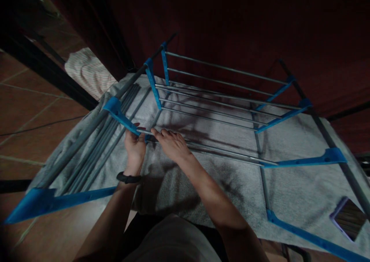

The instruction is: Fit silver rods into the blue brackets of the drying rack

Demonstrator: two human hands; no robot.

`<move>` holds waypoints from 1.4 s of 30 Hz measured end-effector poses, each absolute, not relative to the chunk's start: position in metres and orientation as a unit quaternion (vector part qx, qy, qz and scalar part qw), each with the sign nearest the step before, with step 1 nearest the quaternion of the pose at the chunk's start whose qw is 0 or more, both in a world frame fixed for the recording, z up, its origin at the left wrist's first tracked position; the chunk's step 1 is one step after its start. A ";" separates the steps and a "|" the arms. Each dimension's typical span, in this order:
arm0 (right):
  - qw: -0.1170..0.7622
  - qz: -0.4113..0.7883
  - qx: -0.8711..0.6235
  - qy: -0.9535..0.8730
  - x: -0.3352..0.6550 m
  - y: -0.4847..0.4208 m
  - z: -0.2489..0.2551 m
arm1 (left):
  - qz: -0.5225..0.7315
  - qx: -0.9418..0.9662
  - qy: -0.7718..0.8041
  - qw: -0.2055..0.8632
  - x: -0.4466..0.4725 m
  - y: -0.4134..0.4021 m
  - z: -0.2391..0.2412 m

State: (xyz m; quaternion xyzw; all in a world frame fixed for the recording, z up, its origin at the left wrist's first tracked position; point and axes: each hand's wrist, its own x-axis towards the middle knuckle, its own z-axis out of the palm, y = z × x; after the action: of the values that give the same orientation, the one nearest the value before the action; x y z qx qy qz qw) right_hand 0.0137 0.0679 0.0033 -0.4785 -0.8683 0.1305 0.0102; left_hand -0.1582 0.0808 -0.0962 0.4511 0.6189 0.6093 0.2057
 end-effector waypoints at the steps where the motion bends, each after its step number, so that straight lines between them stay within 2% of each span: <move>1: 0.010 0.130 -0.479 -0.868 0.014 0.068 0.002 | 0.607 0.451 0.620 0.209 -0.158 0.080 -0.098; 16: -0.020 0.146 -0.473 -0.869 0.012 0.068 -0.011 | 0.597 0.453 0.622 0.227 -0.159 0.079 -0.104; 42: 0.034 0.157 -0.489 -0.857 0.006 0.065 -0.007 | 0.590 0.465 0.631 0.196 -0.158 0.075 -0.101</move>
State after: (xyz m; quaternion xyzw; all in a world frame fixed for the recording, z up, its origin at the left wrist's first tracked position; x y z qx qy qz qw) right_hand 0.0058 0.0645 -0.0066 -0.4895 -0.8572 0.1566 0.0339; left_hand -0.1585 0.0755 -0.1010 0.4651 0.6306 0.5897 0.1956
